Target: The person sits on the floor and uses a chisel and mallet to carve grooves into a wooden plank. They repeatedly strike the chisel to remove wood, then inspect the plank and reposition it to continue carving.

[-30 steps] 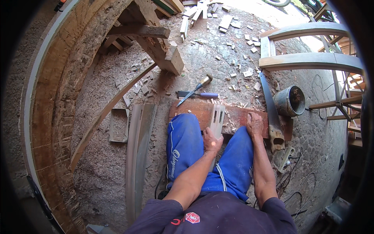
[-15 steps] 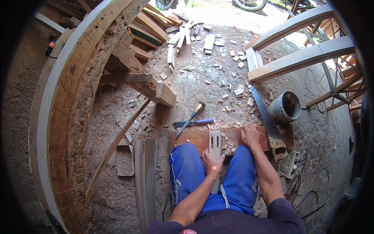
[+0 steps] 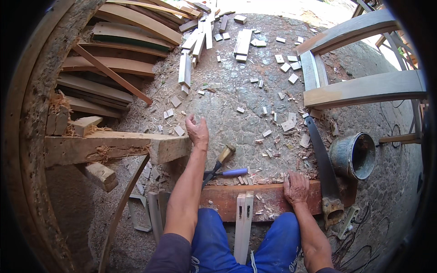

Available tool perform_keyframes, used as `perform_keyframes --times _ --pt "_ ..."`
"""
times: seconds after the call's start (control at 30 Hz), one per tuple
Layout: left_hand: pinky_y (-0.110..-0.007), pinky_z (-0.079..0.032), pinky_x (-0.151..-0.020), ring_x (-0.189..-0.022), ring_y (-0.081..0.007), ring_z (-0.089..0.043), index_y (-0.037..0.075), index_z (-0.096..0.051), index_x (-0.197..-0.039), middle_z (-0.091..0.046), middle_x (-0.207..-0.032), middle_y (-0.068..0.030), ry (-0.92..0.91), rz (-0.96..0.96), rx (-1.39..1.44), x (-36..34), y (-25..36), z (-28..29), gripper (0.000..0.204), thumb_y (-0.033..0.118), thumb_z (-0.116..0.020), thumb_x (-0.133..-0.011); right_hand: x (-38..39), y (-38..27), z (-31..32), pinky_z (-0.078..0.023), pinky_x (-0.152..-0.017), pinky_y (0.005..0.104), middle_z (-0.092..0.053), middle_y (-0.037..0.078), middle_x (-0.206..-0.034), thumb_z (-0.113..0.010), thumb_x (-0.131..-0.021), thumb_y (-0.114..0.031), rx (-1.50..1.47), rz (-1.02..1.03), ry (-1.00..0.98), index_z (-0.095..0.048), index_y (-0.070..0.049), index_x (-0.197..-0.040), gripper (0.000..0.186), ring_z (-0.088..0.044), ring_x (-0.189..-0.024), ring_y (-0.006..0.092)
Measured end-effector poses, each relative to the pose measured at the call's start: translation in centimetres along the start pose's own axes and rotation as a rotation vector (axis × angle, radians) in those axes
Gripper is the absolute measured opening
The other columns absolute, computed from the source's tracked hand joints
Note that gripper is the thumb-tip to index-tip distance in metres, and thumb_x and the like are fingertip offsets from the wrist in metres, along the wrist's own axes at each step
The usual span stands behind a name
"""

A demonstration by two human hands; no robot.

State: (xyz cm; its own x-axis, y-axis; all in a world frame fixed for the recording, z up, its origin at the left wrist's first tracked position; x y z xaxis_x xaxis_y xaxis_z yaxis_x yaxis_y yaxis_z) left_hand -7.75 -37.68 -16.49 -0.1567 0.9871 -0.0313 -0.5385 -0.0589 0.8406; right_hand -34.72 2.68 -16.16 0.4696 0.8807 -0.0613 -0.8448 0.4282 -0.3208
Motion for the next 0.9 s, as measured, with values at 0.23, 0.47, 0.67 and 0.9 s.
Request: perform_keyframes --times 0.23,0.47,0.67,0.9 --pt "-0.048 -0.043 -0.106 -0.126 -0.0378 -0.054 0.005 -0.049 -0.137 -0.055 -0.137 -0.0196 0.091 -0.164 -0.355 -13.2 3.3 -7.6 0.072 0.033 -0.079 -0.078 -0.7 0.4 -0.4 -0.045 -0.084 0.0453 -0.065 0.008 -0.092 -0.062 -0.086 -0.027 -0.048 -0.078 -0.122 -0.07 -0.012 -0.114 0.032 -0.062 -0.089 0.029" --pt "-0.052 -0.036 -0.115 -0.145 -0.0369 -0.037 0.007 -0.037 -0.15 -0.034 -0.16 -0.0159 0.27 -0.093 -0.544 -18.5 5.5 -7.7 0.089 0.036 -0.081 -0.078 -1.7 0.5 0.0 -0.045 -0.084 0.0442 -0.066 0.006 -0.09 -0.061 -0.084 -0.027 -0.089 -0.094 -0.133 -0.072 -0.013 -0.107 0.029 -0.062 -0.087 0.0272" --pt "-0.047 -0.052 -0.099 -0.114 -0.0421 -0.067 -0.003 -0.051 -0.138 -0.068 -0.123 -0.0253 0.003 0.079 -0.597 -24.4 2.0 -7.8 0.077 0.045 -0.077 -0.084 -1.7 0.7 0.0 -0.045 -0.084 0.0422 -0.068 0.004 -0.09 -0.061 -0.083 -0.028 -0.103 -0.11 -0.139 -0.073 -0.014 -0.106 0.03 -0.063 -0.086 0.0254" --pt "-0.049 -0.051 -0.097 -0.119 -0.04 -0.064 0.017 -0.059 -0.136 -0.065 -0.13 -0.0214 0.097 0.007 -0.577 -25.6 6.5 -9.3 0.046 0.03 -0.067 -0.093 -1.5 0.7 -0.4 -0.044 -0.084 0.0429 -0.068 0.003 -0.09 -0.059 -0.085 -0.029 -0.096 -0.118 -0.189 -0.074 -0.013 -0.105 0.03 -0.063 -0.087 0.0253"
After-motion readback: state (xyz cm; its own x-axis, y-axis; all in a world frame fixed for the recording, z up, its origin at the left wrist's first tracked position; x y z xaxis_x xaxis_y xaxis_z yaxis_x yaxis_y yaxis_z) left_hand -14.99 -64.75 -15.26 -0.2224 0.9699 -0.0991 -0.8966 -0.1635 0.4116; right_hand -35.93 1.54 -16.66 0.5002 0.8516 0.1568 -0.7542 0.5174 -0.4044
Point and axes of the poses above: each hand's wrist, its own x-axis away from the middle knuckle, its own z-axis out of the back of the hand, y = z × x, the point moved 9 cm from there along -x, towards the middle knuckle
